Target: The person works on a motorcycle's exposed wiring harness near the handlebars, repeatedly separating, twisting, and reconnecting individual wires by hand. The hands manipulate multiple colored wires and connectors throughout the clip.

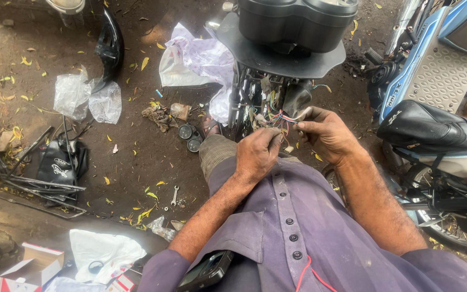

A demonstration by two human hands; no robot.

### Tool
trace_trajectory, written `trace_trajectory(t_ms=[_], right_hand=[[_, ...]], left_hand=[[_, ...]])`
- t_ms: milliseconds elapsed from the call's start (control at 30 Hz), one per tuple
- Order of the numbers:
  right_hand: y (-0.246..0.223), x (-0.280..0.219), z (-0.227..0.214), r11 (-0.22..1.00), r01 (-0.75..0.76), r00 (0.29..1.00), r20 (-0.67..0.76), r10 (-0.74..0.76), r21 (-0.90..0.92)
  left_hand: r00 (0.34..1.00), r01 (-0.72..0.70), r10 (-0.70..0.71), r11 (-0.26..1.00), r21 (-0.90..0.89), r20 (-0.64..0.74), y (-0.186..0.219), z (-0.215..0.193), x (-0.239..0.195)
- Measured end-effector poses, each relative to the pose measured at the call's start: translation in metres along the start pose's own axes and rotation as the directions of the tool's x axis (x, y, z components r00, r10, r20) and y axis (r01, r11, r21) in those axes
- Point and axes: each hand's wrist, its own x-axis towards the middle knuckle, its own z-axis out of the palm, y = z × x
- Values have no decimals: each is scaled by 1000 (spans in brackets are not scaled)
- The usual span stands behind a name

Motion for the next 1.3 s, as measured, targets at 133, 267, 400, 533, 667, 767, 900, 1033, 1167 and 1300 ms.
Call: trace_trajectory(t_ms=[133,267,400,533,667,767,900,1033,1167,1300], right_hand=[[-1,2,-8,991,38,996,-77,-48,-130],[-3,0,-16,897,122,983,-72,-167,-425],[-5,-3,-14,723,220,968,53,-247,-654],[-8,-3,-8,765,142,978,-31,-207,-628],[-8,-4,-3,839,166,974,-49,-223,-519],[-6,-7,-3,837,193,970,-28,-241,-513],[-9,-12,1,775,236,960,17,-280,-586],[-13,-15,7,592,208,944,1,-331,-779],[-19,-13,9,400,165,943,25,-331,-901],[-18,-9,4,418,106,944,-41,-327,-902]], left_hand=[[999,10,-12,999,44,41,-5,-3,-3],[1000,-15,16,984,176,-2,-3,-6,1],[952,-177,237,943,282,-196,4,-6,11],[959,-226,268,919,325,-93,-1,4,35],[975,-209,223,938,277,-18,-8,10,41],[972,-230,236,941,250,6,-13,10,41],[961,-274,254,920,281,107,-14,7,47],[933,-330,265,902,280,245,-17,2,57],[919,-360,294,898,254,264,-24,1,60],[950,-290,276,953,85,145,-32,0,61]])
